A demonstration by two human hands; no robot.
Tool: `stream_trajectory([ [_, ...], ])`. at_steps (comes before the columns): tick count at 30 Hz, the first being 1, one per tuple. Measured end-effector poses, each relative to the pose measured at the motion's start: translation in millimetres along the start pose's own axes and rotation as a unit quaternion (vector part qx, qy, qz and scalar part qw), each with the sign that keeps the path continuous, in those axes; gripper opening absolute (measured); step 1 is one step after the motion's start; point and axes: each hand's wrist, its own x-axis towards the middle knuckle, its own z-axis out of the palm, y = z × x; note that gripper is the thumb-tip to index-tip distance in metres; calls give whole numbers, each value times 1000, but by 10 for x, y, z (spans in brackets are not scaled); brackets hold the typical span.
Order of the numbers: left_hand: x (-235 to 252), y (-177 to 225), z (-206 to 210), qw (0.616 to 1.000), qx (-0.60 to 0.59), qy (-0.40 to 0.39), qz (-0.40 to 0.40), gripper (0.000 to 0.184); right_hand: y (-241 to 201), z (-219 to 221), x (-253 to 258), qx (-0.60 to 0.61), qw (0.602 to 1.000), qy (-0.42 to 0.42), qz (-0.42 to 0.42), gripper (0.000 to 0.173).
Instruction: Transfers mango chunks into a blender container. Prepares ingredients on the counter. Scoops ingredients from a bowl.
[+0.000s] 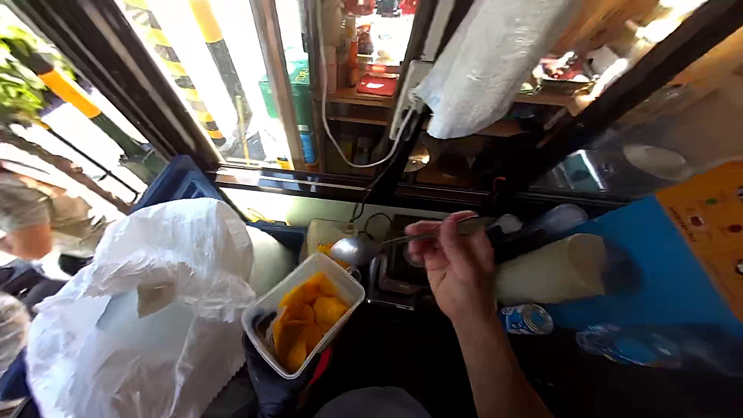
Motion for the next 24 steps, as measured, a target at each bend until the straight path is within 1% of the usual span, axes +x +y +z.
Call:
stream_trajectory([
  [1,-111,-267,102,995,42,-43,79,127,-101,-32,-133,-32,999,-37,20,10],
  [2,-229,-571,182,984,55,-73,153,128,-166,-79,-283,-58,995,-63,46,10],
  [3,-339,-723,216,974,71,-108,185,128,-200,-117,-443,-84,990,-74,81,10],
  [5,-510,-828,297,967,66,-154,192,127,-163,-200,-743,-126,975,-59,173,13],
  [6,-591,-813,354,967,55,-169,182,125,-109,-257,-877,-134,966,-37,217,14],
  [7,-658,-787,391,967,42,-191,161,122,-45,-312,-999,-133,961,-10,241,14],
  [8,-716,-803,407,965,41,-214,145,121,16,-360,-1117,-139,962,19,235,13],
  [10,-808,-808,432,961,43,-241,126,119,99,-471,-1296,-214,964,52,148,12],
  [11,-846,-782,432,962,40,-245,112,119,155,-537,-1352,-269,956,52,101,14],
  [12,-889,-752,422,964,39,-246,98,118,232,-594,-1404,-313,946,40,71,16],
  [14,-995,-734,390,964,54,-243,89,117,404,-659,-1526,-354,933,-27,51,19],
  [16,-1091,-762,334,964,88,-228,100,119,485,-658,-1582,-327,936,-125,45,21],
  [18,-1211,-762,172,972,109,-185,99,121,430,-598,-1580,-264,945,-182,65,20],
  [20,-1368,-753,-70,975,151,-125,109,123,312,-453,-1562,-173,956,-198,133,16],
  [21,-1436,-734,-181,972,176,-94,120,123,273,-337,-1545,-130,952,-206,186,14],
  [22,-1505,-696,-277,970,193,-67,133,119,261,-199,-1530,-107,938,-217,250,13],
  [23,-1582,-604,-367,970,195,-54,137,111,274,-49,-1527,-114,914,-231,313,14],
  [24,-1670,-419,-482,975,176,-60,124,98,308,117,-1552,-161,889,-251,349,18],
])
